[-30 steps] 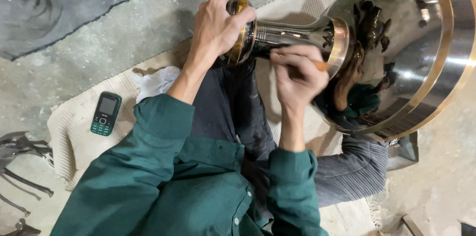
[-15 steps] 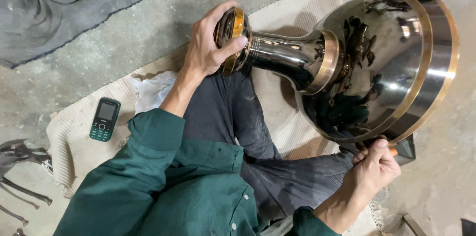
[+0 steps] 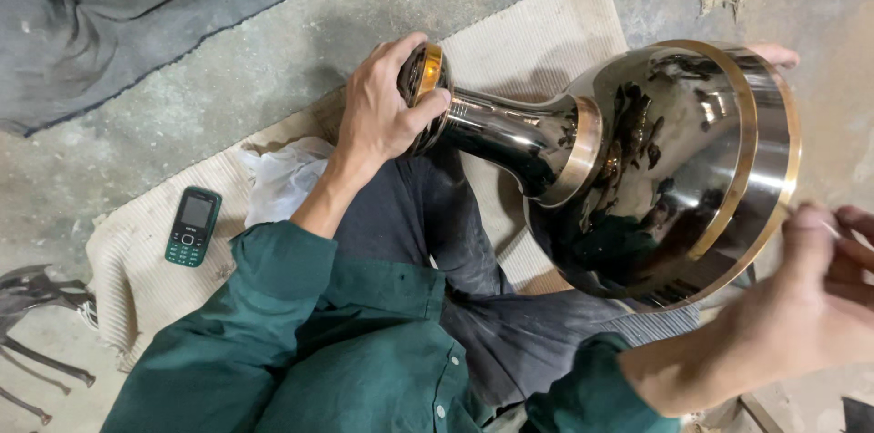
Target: The person sits on the floor and uses a small tool to rub and polish the neck and base of a large, shiny metal object. They rotate the object to access different areas and continue the polishing motion throughout the clip.
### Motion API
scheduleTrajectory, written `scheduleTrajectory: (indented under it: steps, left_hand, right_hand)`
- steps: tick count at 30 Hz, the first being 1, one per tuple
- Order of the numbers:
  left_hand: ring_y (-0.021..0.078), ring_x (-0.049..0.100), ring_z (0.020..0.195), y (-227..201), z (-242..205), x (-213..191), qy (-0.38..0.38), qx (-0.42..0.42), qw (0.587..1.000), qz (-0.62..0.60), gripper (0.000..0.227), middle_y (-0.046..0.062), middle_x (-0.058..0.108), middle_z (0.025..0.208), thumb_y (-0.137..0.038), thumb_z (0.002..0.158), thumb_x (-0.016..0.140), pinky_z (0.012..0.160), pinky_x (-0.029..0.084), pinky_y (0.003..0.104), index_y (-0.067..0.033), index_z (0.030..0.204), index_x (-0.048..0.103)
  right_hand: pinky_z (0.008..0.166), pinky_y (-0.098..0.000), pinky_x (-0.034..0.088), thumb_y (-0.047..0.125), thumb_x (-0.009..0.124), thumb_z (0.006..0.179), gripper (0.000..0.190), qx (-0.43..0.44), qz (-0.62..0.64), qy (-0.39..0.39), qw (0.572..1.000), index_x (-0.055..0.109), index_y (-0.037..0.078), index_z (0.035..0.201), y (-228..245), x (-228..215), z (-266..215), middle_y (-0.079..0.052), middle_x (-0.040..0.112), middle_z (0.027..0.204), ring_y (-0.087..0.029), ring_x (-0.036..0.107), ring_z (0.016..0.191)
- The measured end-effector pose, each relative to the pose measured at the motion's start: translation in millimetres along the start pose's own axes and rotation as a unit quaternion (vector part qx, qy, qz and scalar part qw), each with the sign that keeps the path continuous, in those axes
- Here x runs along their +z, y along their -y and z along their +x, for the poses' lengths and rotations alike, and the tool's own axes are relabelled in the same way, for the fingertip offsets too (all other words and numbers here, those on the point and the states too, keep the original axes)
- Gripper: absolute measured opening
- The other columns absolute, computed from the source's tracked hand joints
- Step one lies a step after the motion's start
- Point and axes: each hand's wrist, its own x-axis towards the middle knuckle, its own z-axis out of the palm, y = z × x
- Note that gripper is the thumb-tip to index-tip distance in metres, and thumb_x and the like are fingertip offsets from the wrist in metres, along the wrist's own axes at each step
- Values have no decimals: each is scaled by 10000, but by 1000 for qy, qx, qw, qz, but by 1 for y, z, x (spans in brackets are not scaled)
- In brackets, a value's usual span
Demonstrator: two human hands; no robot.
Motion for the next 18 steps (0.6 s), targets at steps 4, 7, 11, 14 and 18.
scheduleTrajectory:
  steps: [4,7,11,14,18]
  left_hand:
    - [333,688,1065,-4,-1,1,-10,-27,999,-17,729,211,677,1172,-437,794,697,937,545,419,37,1340,609]
    - [332,689,1056,-7,-2,-1,-8,-40,999,-20,711,204,677,1161,-437,796,695,922,547,419,19,1335,619]
    - [330,697,1051,-9,-3,-2,-18,-43,999,-19,685,200,681,1160,-424,798,716,920,550,413,-6,1334,627]
    - [326,703,1057,-7,-3,0,-23,-35,999,-21,675,195,684,1177,-412,799,726,922,554,408,-11,1333,625]
    - [325,708,1077,-5,-4,3,-29,-32,999,-22,671,193,686,1206,-407,804,728,933,558,405,-13,1338,624]
  right_hand:
    - [830,-237,606,-25,802,1039,408,25,65,108,992,644,24,1412,-1,57,-45,-85,733,998,-136,721,897]
    - [713,-209,564,-71,785,936,453,114,106,181,971,661,33,1359,-18,126,-66,-48,722,954,-101,696,826]
    - [917,-239,619,-172,721,947,428,111,211,198,951,640,-24,1340,-33,179,-84,-31,582,1134,-110,673,1017]
    - [835,-186,577,-153,699,945,474,142,232,194,943,571,1,1375,-38,186,-92,-14,612,1020,-103,713,991]
    - [799,-193,571,-161,727,928,494,140,200,191,951,564,-5,1367,-39,184,-95,-34,642,1016,-91,684,928]
